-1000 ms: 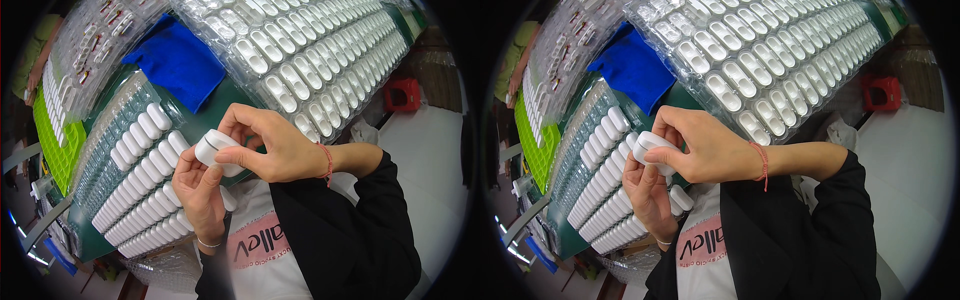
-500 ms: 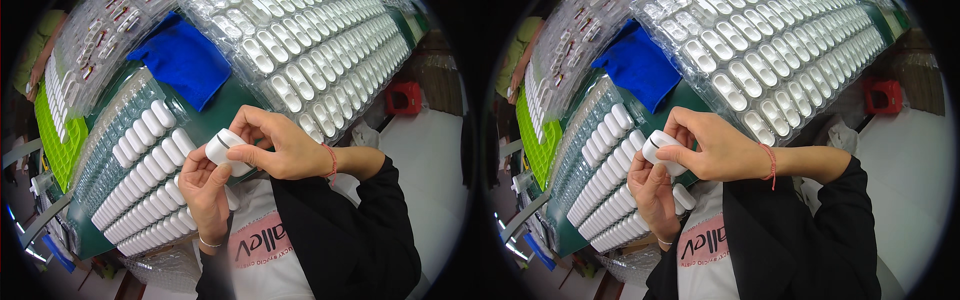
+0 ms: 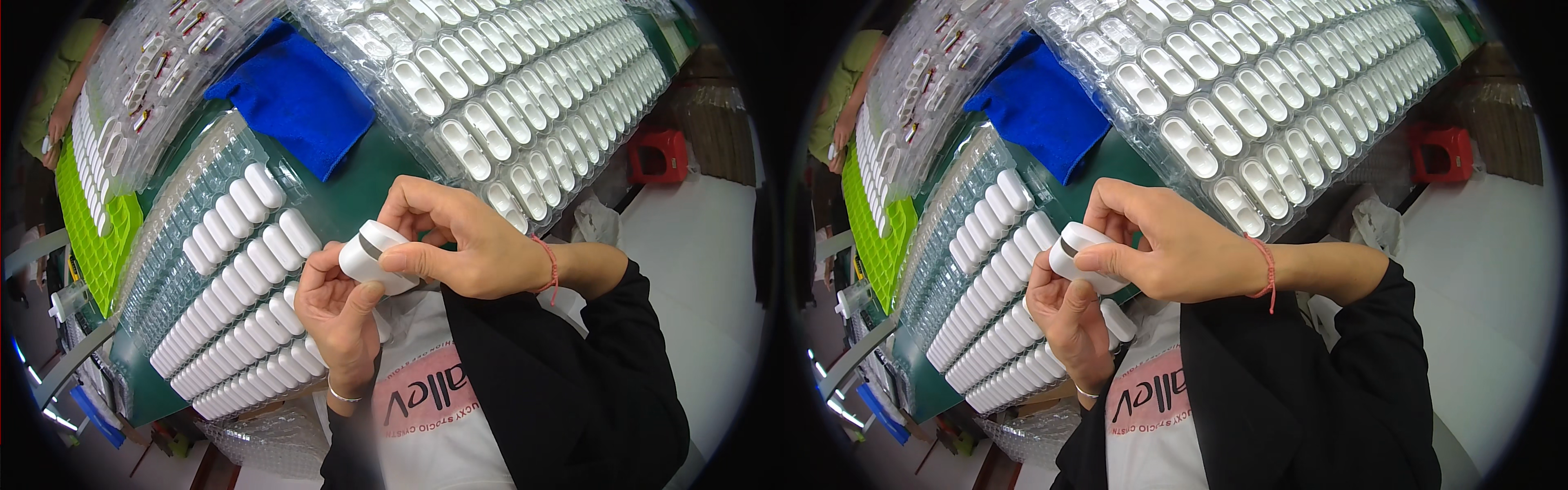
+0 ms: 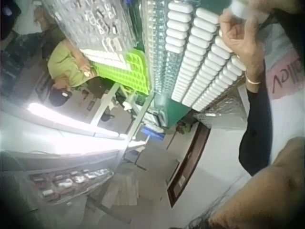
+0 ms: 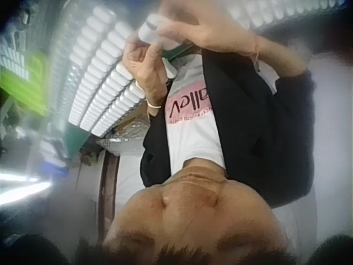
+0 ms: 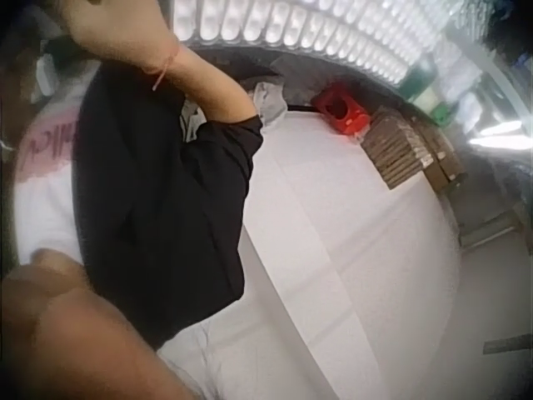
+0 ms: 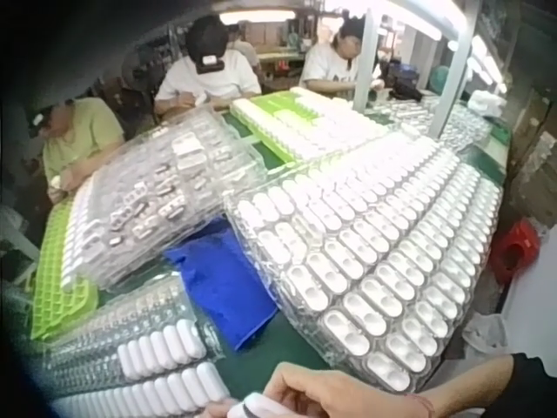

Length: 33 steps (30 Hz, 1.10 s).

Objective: The person picks up a white earbud case and a lid by hand, fits the lid onto the case, and presses them together. After closing the case, the person places it into a clear plastic tray and repeats the process.

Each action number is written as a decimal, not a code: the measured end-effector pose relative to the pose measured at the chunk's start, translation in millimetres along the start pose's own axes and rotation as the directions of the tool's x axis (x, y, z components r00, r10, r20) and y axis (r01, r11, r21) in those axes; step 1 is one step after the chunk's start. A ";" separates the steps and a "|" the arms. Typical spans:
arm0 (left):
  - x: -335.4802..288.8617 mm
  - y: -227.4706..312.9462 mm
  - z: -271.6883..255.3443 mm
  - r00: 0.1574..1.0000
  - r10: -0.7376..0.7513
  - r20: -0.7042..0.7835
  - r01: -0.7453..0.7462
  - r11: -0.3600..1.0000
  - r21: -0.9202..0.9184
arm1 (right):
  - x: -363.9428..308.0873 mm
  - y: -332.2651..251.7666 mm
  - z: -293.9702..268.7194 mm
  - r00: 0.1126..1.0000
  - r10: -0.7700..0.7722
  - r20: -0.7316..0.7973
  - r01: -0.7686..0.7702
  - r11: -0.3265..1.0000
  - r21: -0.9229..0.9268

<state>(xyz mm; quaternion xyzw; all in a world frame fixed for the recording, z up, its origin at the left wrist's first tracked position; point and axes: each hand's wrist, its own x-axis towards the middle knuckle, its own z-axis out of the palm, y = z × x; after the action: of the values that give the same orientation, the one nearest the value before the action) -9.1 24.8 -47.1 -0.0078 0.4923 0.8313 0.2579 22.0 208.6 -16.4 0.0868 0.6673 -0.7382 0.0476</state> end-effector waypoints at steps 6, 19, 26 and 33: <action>-1.8 5.1 -5.3 0.994 -0.097 0.042 0.101 0.989 -0.113 | 2.4 -10.6 -3.3 0.969 0.196 0.150 -0.224 0.953 0.203; -1.4 -2.5 -20.6 0.986 -0.138 0.092 0.154 0.968 -0.197 | 8.4 -11.8 -3.0 0.926 0.268 0.267 -0.351 0.871 0.344; 0.2 3.9 -6.7 0.992 -0.125 -0.010 0.119 0.965 -0.235 | 2.2 1.1 -2.4 0.958 0.065 0.281 -0.137 0.959 0.247; -0.7 4.4 -8.7 0.991 -0.135 0.003 0.131 0.957 -0.259 | 3.8 4.0 -0.3 0.956 0.051 0.289 -0.116 0.970 0.213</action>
<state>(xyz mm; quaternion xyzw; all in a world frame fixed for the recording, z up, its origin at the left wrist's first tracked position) -12.6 15.6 -47.9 -0.0807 0.3799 0.8691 0.3065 19.1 208.7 -21.0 0.0142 0.5604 -0.8118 0.1633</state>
